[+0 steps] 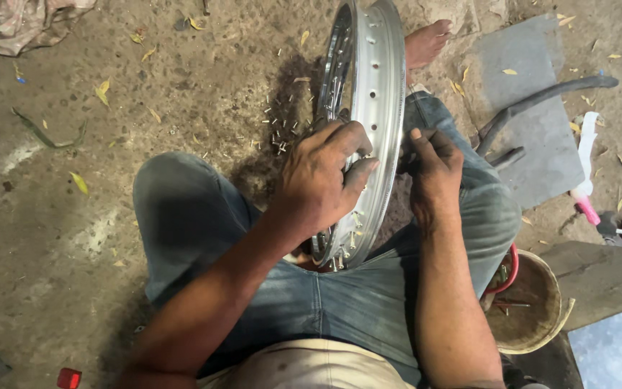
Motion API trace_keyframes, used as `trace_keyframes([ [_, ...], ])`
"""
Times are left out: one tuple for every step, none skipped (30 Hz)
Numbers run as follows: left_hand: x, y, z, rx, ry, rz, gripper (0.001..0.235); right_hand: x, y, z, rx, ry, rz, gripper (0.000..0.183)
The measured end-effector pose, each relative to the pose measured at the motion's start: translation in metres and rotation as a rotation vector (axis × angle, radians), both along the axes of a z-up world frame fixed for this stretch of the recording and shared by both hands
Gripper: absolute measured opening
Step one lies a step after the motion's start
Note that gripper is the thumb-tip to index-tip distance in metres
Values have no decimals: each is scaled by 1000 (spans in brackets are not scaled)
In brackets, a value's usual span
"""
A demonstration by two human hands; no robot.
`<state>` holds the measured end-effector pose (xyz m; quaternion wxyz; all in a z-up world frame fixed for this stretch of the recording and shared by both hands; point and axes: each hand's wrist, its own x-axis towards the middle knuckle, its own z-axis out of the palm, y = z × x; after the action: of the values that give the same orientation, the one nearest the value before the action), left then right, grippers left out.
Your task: The person sits on the ground and uses a spoke wrench to tighten the spokes of a motorcycle wheel rim. They rotate the wheel periodically to access different sections of the spokes.
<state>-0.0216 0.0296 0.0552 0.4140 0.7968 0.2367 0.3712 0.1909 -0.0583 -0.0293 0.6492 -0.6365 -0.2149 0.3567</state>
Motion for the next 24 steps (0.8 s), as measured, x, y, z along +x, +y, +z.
trace_keyframes([
  [0, 1, 1, 3, 2, 4, 21, 0, 1, 1, -1, 3, 2, 17],
  [0, 1, 1, 4, 6, 8, 22, -1, 1, 1, -3, 6, 4, 17],
  [0, 1, 1, 5, 9, 13, 23, -1, 1, 1, -4, 9, 5, 17],
  [0, 2, 2, 1, 35, -2, 21, -1, 1, 1, -5, 14, 5, 17],
  [1, 2, 1, -3, 60, -17, 20, -1, 1, 2, 3, 18, 6, 17],
  [1, 3, 1, -8, 89, -32, 18, -1, 0, 1, 9, 25, 8, 17],
  [1, 2, 0, -8, 60, -31, 19, -1, -1, 1, 15, 32, 10, 16],
  [1, 3, 0, -5, 31, -26, 20, -1, 0, 1, 14, 18, 12, 17],
  [0, 3, 0, -1, 2, -21, 21, -2, 0, 1, 13, 3, 14, 17],
  [0, 4, 0, 16, 0, -21, 21, -2, 1, 2, 13, -13, 18, 18],
  [-1, 5, 1, 33, -2, -21, 22, -3, 2, 2, 10, -8, 19, 18],
  [-1, 5, 1, 49, -4, -24, 23, -3, 1, 2, 7, -4, 17, 18],
  [-1, 5, 1, 40, 23, -36, 22, -3, 1, 2, 3, 0, 16, 19],
  [0, 5, 1, 30, 47, -49, 21, -2, 0, 3, 6, 2, 18, 19],
  [1, 5, 2, 19, 72, -63, 19, -1, 0, 3, 9, 4, 20, 19],
  [0, 6, 1, 13, 46, -59, 19, -2, -1, 2, 8, 3, 24, 19],
  [0, 6, 1, 6, 21, -55, 19, -3, 0, 1, 3, -10, 20, 19],
  [1, 6, 0, 0, -8, -48, 20, -2, 1, 0, -2, -26, 18, 20],
  [0, 6, 0, -1, 3, -42, 20, -2, 1, 0, -7, -43, 15, 21],
  [1, 5, -1, -1, 14, -39, 21, -1, 0, -1, -6, -35, 18, 21],
  [1, 5, -1, -2, 25, -35, 23, 0, 0, -1, -6, -27, 20, 21],
  [0, 5, -2, 2, 32, -44, 20, -1, 0, -1, -2, -18, 19, 21],
  [0, 6, -2, 6, 38, -54, 18, -2, 0, -2, -3, -8, 14, 20],
  [-1, 7, -2, 11, 44, -65, 15, -3, 0, -2, -2, 2, 7, 19],
])
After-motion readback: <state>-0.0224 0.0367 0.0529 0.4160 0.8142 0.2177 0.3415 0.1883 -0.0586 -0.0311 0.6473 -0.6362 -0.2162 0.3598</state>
